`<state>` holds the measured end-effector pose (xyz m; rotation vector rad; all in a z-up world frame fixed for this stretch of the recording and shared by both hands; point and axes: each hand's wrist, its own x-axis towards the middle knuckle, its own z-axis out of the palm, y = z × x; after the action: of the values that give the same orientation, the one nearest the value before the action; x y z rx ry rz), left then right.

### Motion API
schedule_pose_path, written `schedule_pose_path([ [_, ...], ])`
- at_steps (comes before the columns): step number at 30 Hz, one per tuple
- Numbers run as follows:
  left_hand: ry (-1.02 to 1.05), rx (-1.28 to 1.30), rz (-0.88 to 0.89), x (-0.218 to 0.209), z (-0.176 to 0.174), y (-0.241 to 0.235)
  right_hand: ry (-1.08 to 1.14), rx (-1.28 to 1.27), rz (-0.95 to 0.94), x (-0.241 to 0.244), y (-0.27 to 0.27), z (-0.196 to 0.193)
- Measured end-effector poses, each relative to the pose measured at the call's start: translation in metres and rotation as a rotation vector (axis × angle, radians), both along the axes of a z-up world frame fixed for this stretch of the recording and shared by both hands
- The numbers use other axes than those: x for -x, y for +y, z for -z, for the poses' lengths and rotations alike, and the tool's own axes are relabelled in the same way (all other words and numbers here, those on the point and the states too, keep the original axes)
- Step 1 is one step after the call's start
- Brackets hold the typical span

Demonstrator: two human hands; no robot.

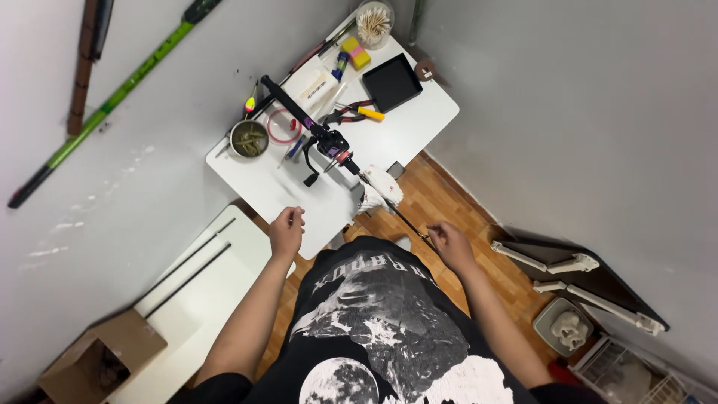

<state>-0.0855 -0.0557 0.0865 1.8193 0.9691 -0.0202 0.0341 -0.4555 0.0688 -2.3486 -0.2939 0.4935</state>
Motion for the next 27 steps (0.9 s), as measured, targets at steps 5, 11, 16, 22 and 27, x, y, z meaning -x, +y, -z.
schedule_pose_path([
  [5, -0.052, 0.06, 0.017, 0.006, 0.006, -0.024, 0.095, -0.03, -0.063, -0.017, 0.003, 0.002],
  [11, -0.02, 0.089, 0.055, 0.022, 0.005, -0.028, 0.266, -0.107, -0.077, -0.045, -0.005, 0.03],
  [16, 0.069, 0.077, -0.034, 0.056, 0.008, -0.012, 0.257, -0.147, -0.137, -0.1, 0.039, 0.03],
  [22, 0.106, 0.046, -0.203, 0.107, 0.012, 0.015, 0.072, -0.098, -0.313, -0.174, 0.16, 0.008],
  [27, 0.241, -0.042, -0.233, 0.142, 0.027, 0.04, 0.078, -0.111, -0.306, -0.196, 0.241, 0.02],
])
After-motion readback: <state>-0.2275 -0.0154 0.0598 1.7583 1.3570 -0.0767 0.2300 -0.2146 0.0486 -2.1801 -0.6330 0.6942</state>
